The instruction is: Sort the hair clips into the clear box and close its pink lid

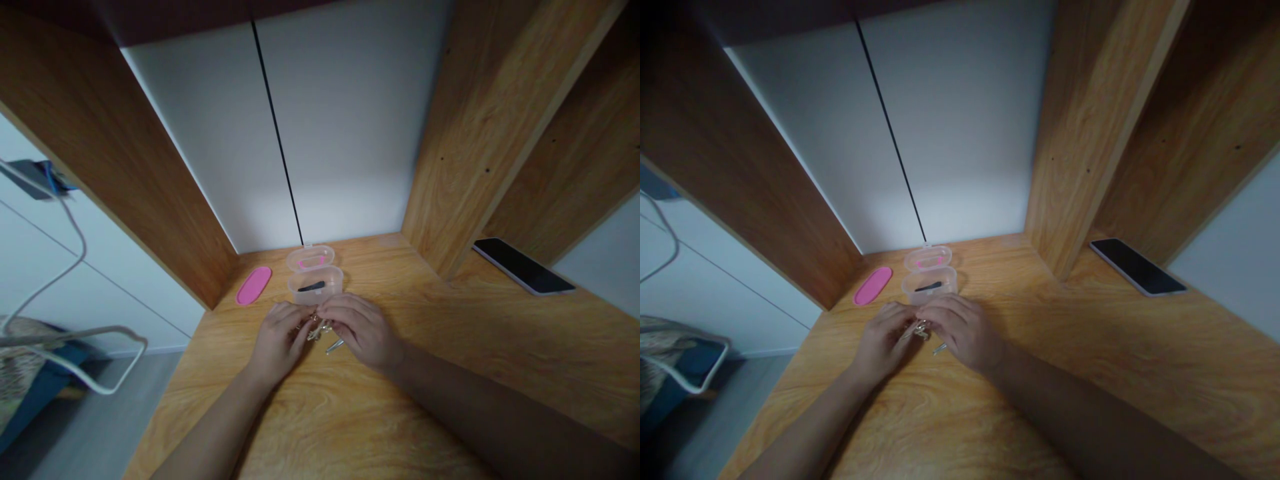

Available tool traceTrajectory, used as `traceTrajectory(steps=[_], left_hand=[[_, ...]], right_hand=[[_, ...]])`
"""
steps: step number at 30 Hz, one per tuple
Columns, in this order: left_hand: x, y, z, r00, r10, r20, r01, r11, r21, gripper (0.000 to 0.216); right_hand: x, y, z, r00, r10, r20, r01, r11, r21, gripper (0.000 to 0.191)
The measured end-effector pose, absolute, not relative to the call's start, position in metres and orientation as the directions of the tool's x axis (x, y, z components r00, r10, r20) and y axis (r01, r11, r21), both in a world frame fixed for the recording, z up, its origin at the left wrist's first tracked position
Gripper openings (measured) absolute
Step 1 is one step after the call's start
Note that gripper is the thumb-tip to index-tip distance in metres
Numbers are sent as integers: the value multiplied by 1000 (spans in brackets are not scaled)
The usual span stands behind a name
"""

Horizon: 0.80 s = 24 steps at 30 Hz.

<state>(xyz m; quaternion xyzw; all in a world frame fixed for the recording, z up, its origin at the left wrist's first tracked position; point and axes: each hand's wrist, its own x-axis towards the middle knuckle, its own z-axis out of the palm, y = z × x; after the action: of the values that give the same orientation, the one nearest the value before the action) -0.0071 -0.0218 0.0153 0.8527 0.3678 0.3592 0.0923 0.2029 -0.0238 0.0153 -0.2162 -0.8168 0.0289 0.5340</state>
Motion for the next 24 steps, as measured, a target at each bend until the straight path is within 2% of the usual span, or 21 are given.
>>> traceTrajectory(steps=[5, 13, 18, 24], left_hand=[[-8, -21, 11, 362, 759, 540, 585, -637, 502, 17], [-9, -21, 7, 290, 808, 512, 601, -570, 559, 15], [-11, -20, -1, 251, 836, 488, 521, -541, 660, 26], [-12, -20, -4, 239, 834, 498, 518, -543, 661, 22]], right_hand=[[202, -23, 18, -299, 422, 856, 286, 895, -342, 26], [201, -24, 17, -209, 526, 824, 320, 833, -451, 19], [200, -22, 17, -216, 524, 824, 350, 829, -435, 16], [200, -20, 16, -175, 555, 813, 425, 788, -447, 11]])
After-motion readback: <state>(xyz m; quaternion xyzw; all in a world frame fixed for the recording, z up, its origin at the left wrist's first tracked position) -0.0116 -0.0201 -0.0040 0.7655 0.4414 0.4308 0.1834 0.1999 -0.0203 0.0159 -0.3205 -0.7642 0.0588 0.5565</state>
